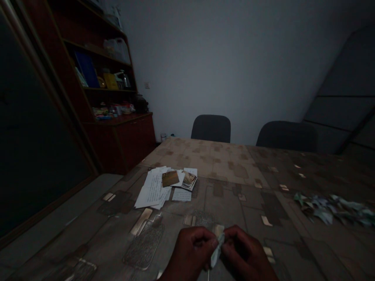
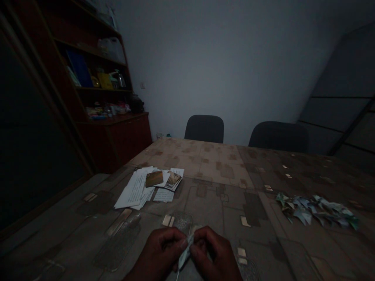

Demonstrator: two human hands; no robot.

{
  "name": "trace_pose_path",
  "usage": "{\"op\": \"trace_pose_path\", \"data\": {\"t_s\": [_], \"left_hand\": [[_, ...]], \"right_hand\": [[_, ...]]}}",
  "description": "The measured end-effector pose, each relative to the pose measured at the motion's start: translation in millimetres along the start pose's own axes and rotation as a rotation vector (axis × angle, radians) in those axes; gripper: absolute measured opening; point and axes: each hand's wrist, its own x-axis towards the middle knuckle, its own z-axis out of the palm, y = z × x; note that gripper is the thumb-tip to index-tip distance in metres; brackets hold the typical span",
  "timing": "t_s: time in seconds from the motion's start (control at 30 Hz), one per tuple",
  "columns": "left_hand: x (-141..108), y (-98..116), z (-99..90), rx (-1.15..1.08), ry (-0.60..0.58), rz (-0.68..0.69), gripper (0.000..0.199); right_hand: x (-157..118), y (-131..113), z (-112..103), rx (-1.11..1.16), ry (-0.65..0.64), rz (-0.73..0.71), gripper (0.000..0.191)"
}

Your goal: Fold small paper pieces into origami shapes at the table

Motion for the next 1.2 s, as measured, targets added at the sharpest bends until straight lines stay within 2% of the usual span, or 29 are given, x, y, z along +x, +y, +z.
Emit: {"op": "trace_pose_path", "data": {"t_s": [0.2,0.37,0.47,0.67,0.93,1.1,1.2], "left_hand": [[-0.5,-2.0,1.7,-0.004,-0.052,-0.011,0.052],[0.1,-3.5,4.2,0.057,-0.045,-0.041,0.024],[0.0,-2.2,5.2,0.104,-0.043,-0.073,0.020],[-0.5,-1.5,3.7,0.144,-0.012,-0.022,0.007],[-0.4,3.8,4.3,0.138,-0.031,-0.006,0.017],[0.4,1.0,4.5,0.139,-0.051,-0.053,0.012],[0.4,0.4,4.5,0.144,-0.082,-0.080,0.011]], "right_hand": [[-0.4,2.7,0.1,-0.068,0.014,0.003,0.017],[-0.8,5.3,3.4,-0.080,0.066,0.006,0.020],[-0.7,2.6,4.4,-0.062,0.083,0.019,0.024],[-1.0,-6.2,3.2,-0.108,0.072,-0.016,0.022],[-2.2,-1.0,1.5,-0.146,0.067,-0.044,0.023],[-2.3,-1.5,2.1,-0.121,0.056,-0.073,0.019],[-2.0,-1.1,1.2,-0.131,0.095,-0.060,0.025]]}}
